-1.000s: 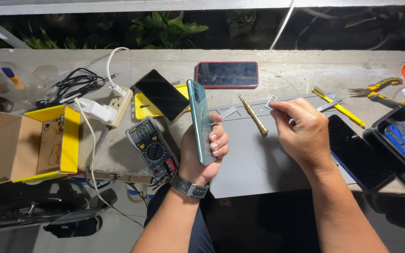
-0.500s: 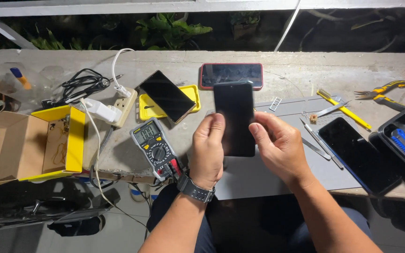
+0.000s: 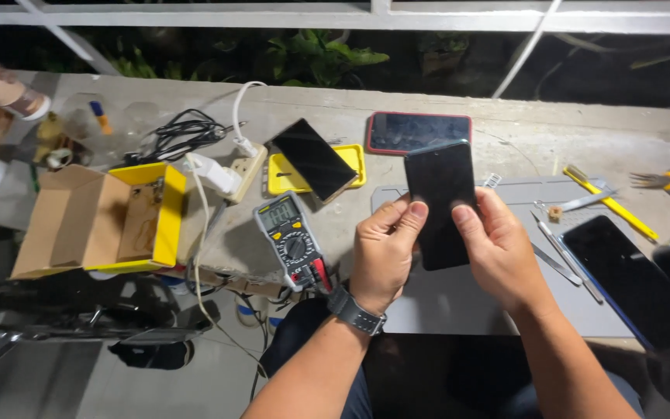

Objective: Assembling a phone case onto a smartphone and performing diagnostic tests using a multimeter.

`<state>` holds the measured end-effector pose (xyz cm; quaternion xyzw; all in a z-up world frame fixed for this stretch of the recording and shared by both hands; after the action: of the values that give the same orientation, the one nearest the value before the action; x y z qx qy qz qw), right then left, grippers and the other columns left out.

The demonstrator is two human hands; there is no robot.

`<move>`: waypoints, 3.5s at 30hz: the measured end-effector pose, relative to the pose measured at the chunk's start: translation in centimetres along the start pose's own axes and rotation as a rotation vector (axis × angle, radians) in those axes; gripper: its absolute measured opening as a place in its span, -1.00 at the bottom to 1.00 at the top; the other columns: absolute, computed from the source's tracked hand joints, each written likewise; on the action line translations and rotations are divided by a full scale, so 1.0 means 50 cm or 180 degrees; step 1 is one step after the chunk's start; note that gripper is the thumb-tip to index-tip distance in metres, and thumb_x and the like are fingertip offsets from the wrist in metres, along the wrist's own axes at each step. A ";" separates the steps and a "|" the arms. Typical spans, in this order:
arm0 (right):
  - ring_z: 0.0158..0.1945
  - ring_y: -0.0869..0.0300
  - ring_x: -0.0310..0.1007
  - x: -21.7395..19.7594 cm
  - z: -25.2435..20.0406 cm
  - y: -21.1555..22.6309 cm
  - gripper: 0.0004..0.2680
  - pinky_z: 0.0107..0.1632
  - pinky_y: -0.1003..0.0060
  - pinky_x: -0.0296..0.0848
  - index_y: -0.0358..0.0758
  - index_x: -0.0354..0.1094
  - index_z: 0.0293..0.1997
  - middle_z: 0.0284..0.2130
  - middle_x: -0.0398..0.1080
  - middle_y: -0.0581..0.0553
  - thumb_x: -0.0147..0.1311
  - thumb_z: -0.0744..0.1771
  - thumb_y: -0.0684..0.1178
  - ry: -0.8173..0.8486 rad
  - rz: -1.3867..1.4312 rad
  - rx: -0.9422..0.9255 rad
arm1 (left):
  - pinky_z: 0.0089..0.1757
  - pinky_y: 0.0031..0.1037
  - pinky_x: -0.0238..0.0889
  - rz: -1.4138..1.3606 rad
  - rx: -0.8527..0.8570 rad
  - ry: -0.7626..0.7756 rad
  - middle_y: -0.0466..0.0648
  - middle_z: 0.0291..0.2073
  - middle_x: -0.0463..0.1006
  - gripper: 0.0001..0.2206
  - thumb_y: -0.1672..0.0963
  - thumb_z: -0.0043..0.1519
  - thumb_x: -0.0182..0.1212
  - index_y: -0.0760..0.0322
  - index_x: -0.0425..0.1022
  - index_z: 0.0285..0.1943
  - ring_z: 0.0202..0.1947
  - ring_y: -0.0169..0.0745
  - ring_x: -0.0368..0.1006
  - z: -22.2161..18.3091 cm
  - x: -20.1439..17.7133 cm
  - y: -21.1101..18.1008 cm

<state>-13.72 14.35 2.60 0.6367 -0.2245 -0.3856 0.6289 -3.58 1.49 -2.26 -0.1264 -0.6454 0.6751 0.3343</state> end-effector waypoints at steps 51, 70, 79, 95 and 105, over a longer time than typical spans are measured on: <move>0.09 -0.38 0.65 -0.083 0.040 -0.067 -0.75 0.07 -0.31 0.53 0.01 0.63 0.39 -0.20 0.63 -0.50 0.10 0.56 0.09 -0.1029 -0.0905 0.0071 | 0.14 0.36 0.55 0.4412 0.0871 0.0662 0.21 0.36 0.26 -0.24 0.06 0.23 0.32 0.18 0.17 0.68 0.28 0.73 0.48 0.286 0.067 -0.093; 0.04 -0.32 0.70 -0.102 0.047 -0.056 -0.73 0.05 -0.25 0.57 0.00 0.63 0.41 -0.21 0.67 -0.44 0.13 0.54 0.09 -0.0999 -0.0871 0.0226 | 0.28 0.22 0.39 0.4853 0.0833 0.0887 0.12 0.33 0.35 -0.41 -0.07 0.30 0.34 0.14 0.40 0.49 0.26 0.53 0.57 0.329 0.120 0.035; 0.03 -0.35 0.67 -0.127 0.046 -0.083 -0.77 0.05 -0.30 0.54 0.03 0.64 0.40 -0.23 0.63 -0.42 0.13 0.57 0.09 -0.1068 -0.1038 0.0001 | -0.04 0.10 0.46 0.5394 0.2696 0.0734 0.07 -0.21 0.59 -0.78 0.04 0.23 0.39 0.20 0.63 -0.04 0.01 0.33 0.61 0.268 -0.028 0.010; -0.28 0.15 0.25 -0.083 0.045 -0.087 -0.83 -0.06 0.14 0.31 -0.11 0.57 0.14 -0.43 0.29 0.04 0.04 0.58 0.05 -0.0731 -0.1259 -0.0010 | -0.10 -0.05 0.26 0.7055 0.2543 0.2142 0.06 -0.17 0.73 -0.76 0.14 0.42 0.08 0.07 0.75 -0.04 -0.12 0.09 0.51 0.180 -0.118 -0.023; -0.29 0.20 0.04 -0.075 0.041 -0.078 -0.79 -0.13 0.19 0.16 -0.17 0.31 -0.15 -0.43 0.07 0.09 0.04 0.59 0.01 -0.0655 -0.1091 0.0025 | -0.16 -0.13 0.28 0.6771 0.2793 0.1664 0.01 -0.23 0.71 -0.82 0.14 0.39 0.11 0.06 0.68 -0.10 -0.18 0.03 0.50 0.201 -0.146 0.009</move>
<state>-18.32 16.38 -0.23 0.6252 -0.1775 -0.5492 0.5253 -4.32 -10.87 -3.26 -0.6094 0.1599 0.7319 -0.2596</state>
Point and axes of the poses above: each hand's wrist, its own z-axis towards the middle knuckle, its own x-axis out of the palm, y = z × x, the point moved 3 cm from there along z, towards the middle knuckle
